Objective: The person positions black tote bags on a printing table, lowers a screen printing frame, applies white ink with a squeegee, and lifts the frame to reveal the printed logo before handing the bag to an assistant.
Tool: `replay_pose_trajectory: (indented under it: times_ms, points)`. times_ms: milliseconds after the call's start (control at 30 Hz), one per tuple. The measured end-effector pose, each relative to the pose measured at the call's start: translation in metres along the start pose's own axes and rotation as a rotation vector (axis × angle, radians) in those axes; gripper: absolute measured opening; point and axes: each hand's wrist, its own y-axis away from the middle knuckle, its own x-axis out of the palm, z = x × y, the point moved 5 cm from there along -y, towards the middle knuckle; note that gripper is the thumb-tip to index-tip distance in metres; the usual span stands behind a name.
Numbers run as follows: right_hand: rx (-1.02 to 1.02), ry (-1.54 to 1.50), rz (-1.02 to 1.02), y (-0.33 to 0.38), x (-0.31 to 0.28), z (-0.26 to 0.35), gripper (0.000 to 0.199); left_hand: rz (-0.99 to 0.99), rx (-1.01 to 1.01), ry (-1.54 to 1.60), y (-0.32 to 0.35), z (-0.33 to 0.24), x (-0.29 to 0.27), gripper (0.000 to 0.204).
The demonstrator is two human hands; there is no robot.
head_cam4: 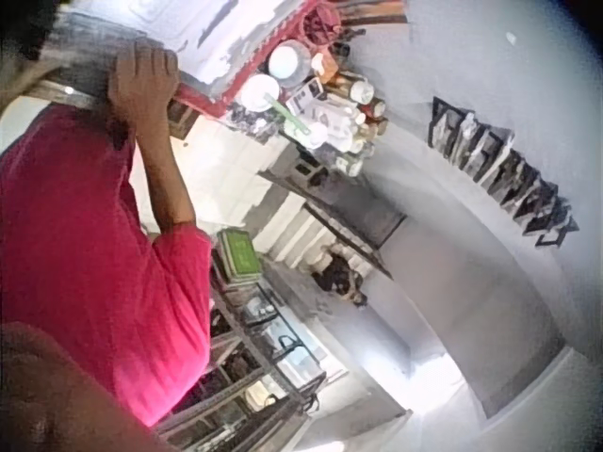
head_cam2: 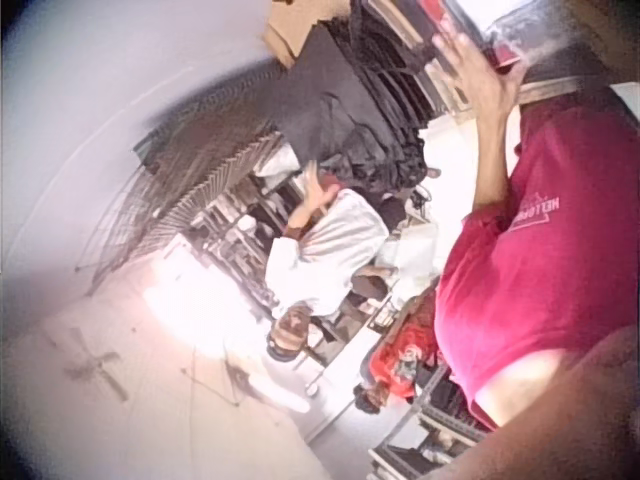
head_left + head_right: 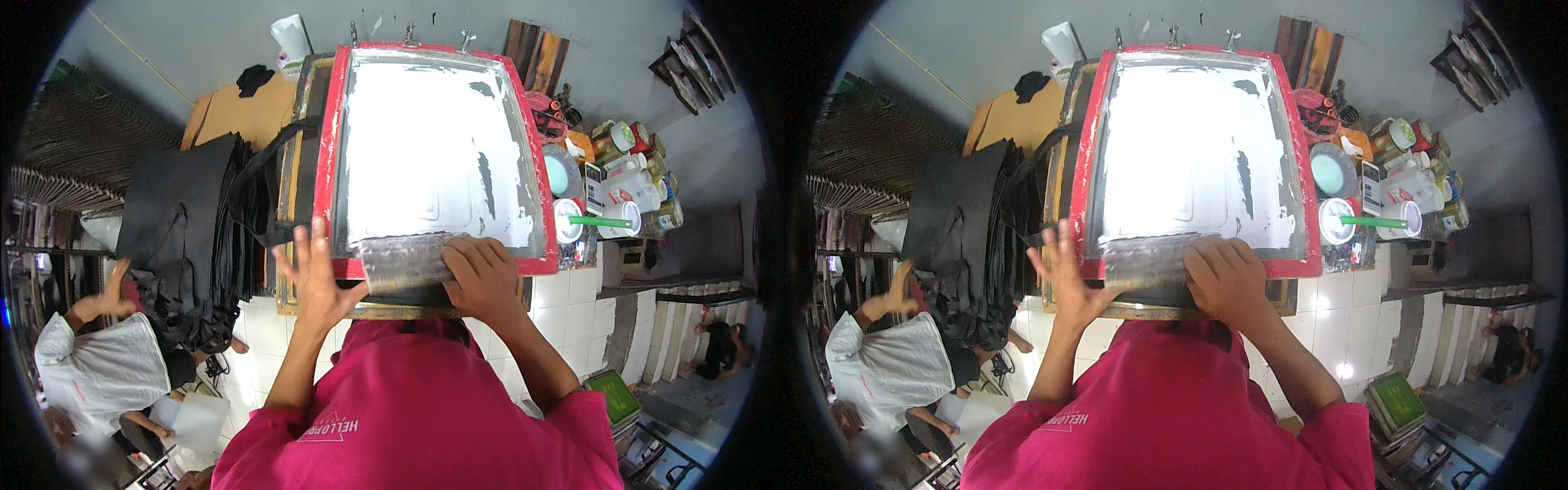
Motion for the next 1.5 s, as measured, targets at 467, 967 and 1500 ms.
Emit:
replay_pose_trajectory:
  times_ms: [467, 967, 1500]
  points:
    - [0.280, 0.175, -0.010, -0.236, -0.183, -0.018, 0.025, 0.637, -0.920, -0.227, -0.034, 0.072, -0.062, 0.101]
    - [0.002, 0.209, -0.305, -0.364, -0.210, -0.106, 0.041, -0.097, -1.082, 0.698, -0.004, 0.104, -0.006, 0.051]
    - [0.077, 0.092, -0.204, -0.394, -0.211, -0.132, 0.040, 0.125, -1.269, 1.318, 0.029, 0.103, 0.005, 0.045]
